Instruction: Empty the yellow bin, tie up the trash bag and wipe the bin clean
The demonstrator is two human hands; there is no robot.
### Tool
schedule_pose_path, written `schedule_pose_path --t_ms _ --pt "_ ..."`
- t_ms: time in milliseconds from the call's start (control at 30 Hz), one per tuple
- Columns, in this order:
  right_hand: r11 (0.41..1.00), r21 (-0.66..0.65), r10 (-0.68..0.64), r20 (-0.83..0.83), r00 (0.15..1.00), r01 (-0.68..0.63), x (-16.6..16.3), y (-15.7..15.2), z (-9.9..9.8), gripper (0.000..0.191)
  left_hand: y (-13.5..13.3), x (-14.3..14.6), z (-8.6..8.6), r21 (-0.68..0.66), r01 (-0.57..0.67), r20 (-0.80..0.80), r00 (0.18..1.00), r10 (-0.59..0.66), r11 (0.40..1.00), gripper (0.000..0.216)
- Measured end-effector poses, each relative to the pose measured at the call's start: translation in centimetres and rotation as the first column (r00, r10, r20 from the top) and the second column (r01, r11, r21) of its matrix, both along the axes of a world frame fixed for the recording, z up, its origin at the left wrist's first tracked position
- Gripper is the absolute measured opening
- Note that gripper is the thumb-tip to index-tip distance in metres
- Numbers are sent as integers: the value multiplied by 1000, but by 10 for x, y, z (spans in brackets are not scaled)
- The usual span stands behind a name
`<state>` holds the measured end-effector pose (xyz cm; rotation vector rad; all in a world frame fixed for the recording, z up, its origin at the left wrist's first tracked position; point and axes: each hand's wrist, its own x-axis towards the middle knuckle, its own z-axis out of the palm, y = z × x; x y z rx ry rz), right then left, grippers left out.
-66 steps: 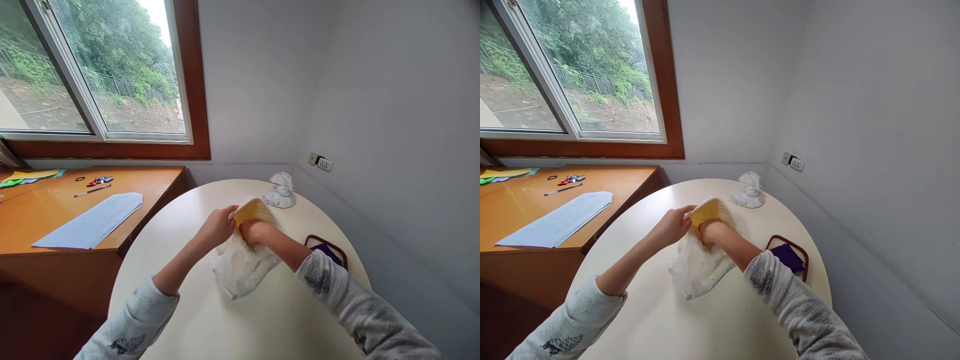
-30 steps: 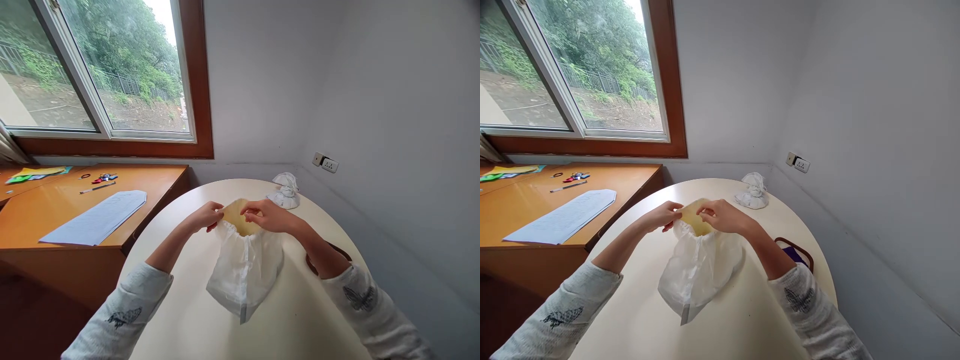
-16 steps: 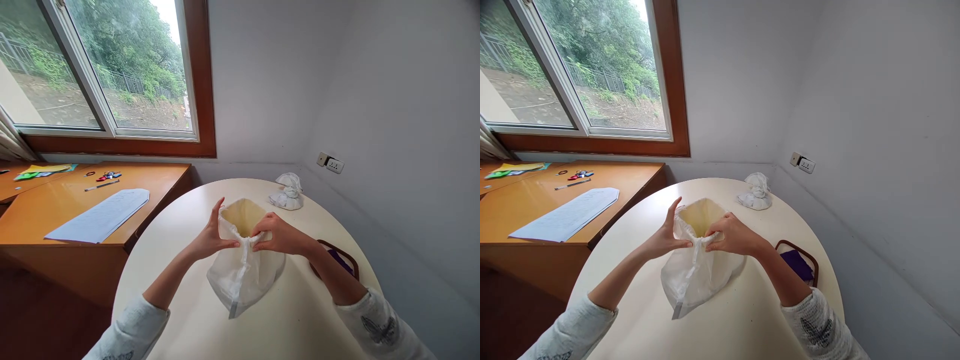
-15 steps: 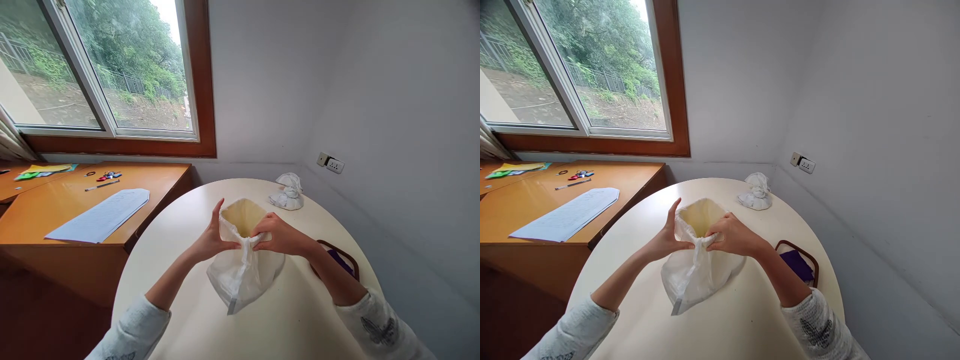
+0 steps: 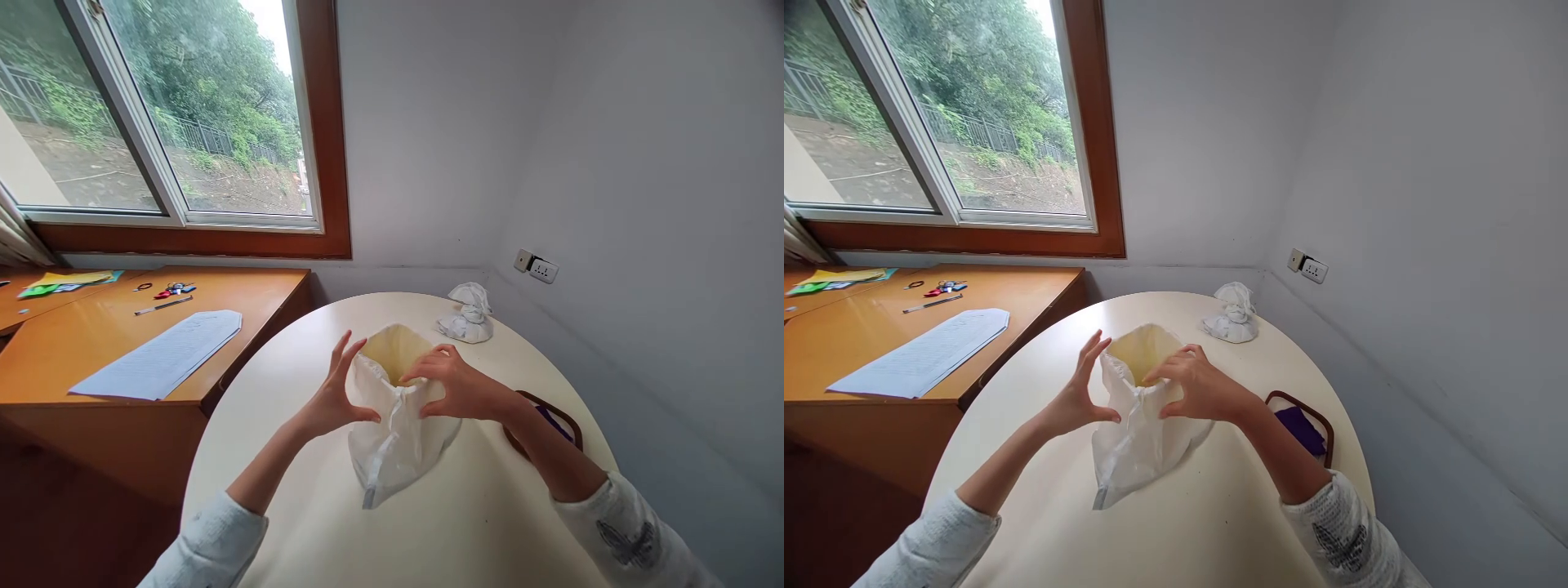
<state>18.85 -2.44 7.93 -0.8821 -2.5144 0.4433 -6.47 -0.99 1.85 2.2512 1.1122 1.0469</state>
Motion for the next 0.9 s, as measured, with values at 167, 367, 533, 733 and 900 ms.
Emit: schedule_pose_path --t_ms 167,367,533,733,900 --pt "998 -60 -24 -55 998 21 2 -2 12 33 -15 14 35 248 187 -139 978 -156 951 42" --pt "994 -51 -90 33 995 92 3 2 7 10 -20 38 40 201 248 -298 937 -182 948 21" --pt "996 -18 -82 91 992 84 7 -2 10 14 -19 31 42 211 192 -244 960 -138 958 18" --pt "993 81 -94 125 988 84 5 -3 4 18 -8 11 48 -66 -63 -237 970 46 996 58" --pt "957 280 -105 102 989 72 2 4 -22 19 -4 11 45 -128 40 -210 976 -66 991 38"
